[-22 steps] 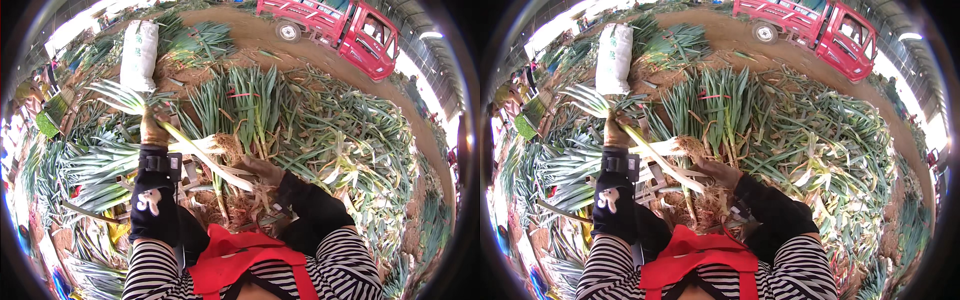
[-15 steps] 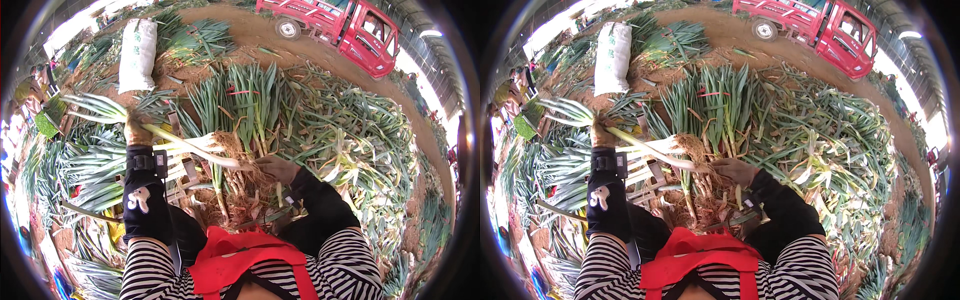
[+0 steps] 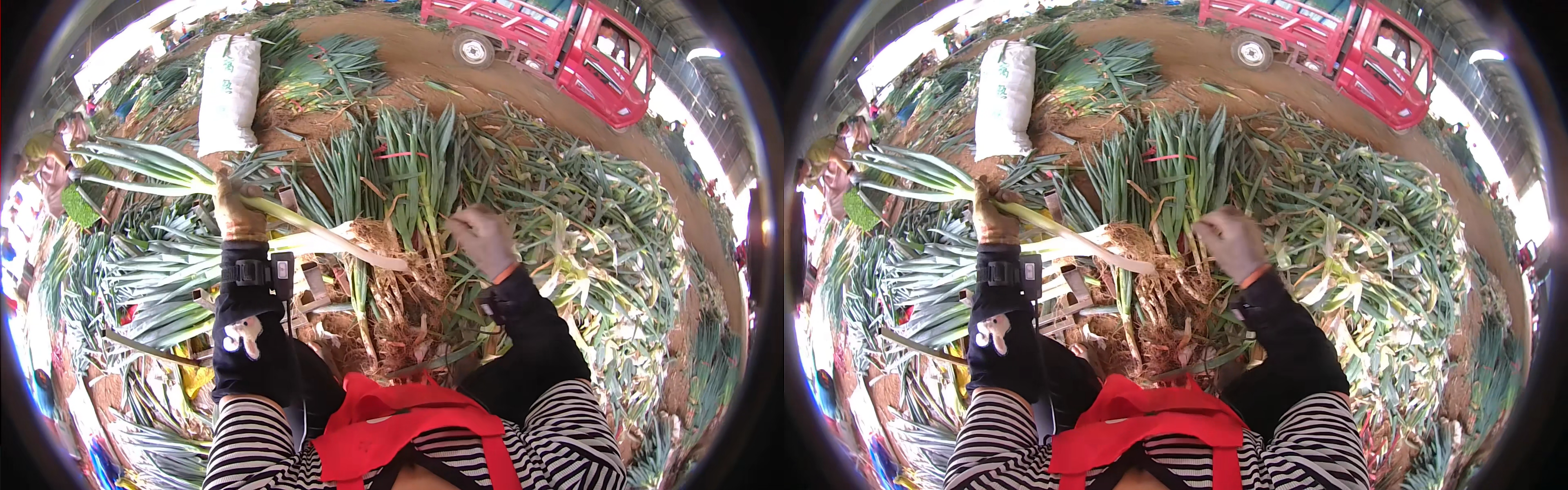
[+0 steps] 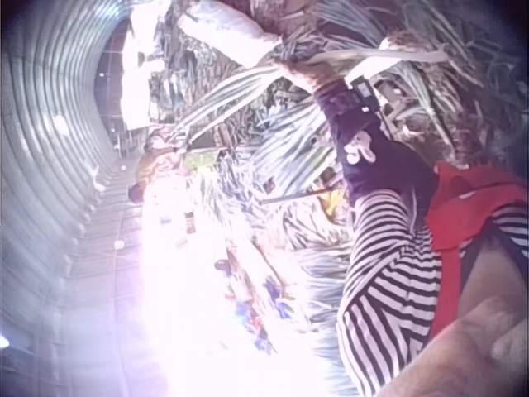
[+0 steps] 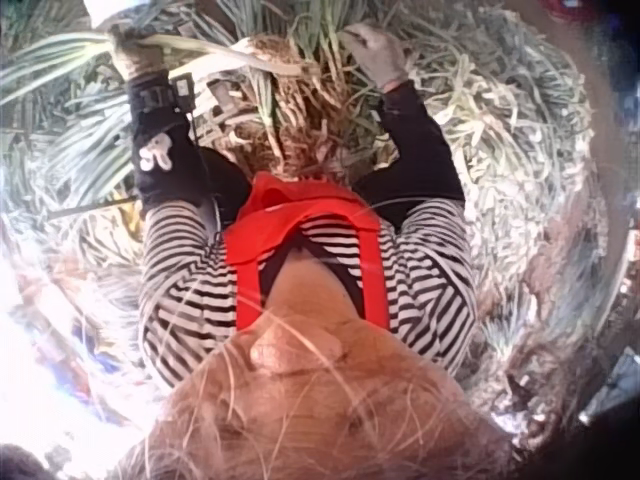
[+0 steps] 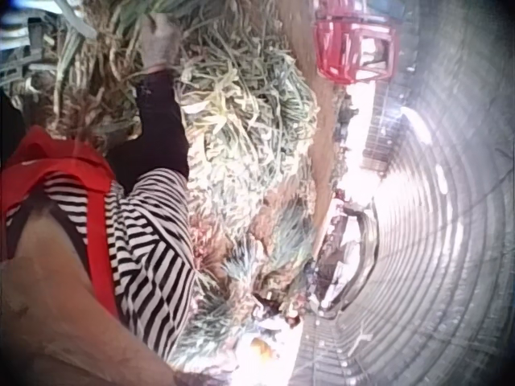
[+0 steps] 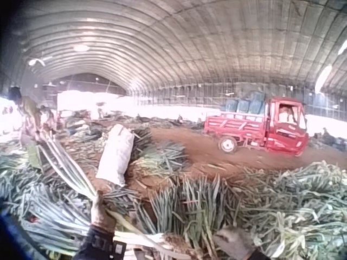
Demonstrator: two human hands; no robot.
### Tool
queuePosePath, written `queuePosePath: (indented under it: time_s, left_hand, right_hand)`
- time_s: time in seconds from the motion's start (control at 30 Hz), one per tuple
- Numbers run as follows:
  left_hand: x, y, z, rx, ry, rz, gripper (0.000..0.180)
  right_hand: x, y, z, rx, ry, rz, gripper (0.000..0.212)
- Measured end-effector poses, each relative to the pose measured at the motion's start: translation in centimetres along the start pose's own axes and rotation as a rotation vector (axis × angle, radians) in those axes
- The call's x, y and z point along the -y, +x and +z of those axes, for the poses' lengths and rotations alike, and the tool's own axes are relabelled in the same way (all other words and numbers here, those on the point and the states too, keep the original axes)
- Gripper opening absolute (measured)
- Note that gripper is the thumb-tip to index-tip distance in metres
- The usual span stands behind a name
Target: The person processes leeks by hand, pulling individual leeks from a pile, peeling away the outer layers, and placing the cleaned leeks onto a metal frame before securing them with a red tie.
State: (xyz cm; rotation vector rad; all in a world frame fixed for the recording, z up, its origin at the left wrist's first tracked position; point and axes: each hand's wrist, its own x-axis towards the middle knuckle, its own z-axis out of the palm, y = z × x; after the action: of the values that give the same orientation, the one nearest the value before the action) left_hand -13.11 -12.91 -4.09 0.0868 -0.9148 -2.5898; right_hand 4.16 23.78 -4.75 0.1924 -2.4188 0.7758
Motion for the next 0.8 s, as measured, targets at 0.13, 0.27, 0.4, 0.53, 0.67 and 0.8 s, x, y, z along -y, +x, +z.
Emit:
queuePosePath:
  time_s: [0.13,0.27,0.4,0.53,0.67,0.8]
  left_hand:
    - [0.1,-3.4,3.1,0.138,-0.208,-0.141,0.034]
    - [1.1,-4.7,4.4,0.237,-0.207,-0.134,0.038]
    - [1.2,-5.9,5.5,0.188,-0.17,-0.104,0.026]
    - [1.5,-6.3,5.7,0.058,-0.015,-0.023,0.025]
    - [2.0,-6.9,6.1,-0.059,0.06,-0.058,0.018]
    - [2.2,-6.5,5.5,-0.012,0.0,-0.07,0.017]
  right_hand:
    - [4.0,0.2,2.4,0.117,0.115,-0.177,0.018]
    - [6.1,-0.1,3.1,0.304,0.099,-0.138,0.024]
    - [5.6,-0.7,4.2,0.332,0.05,-0.146,0.029]
    - [5.8,-0.9,5.0,0.249,-0.142,-0.245,0.03]
    - [6.2,-1.1,5.2,0.313,-0.295,-0.255,0.027]
    - [5.4,-1.4,6.2,0.312,-0.297,-0.301,0.025]
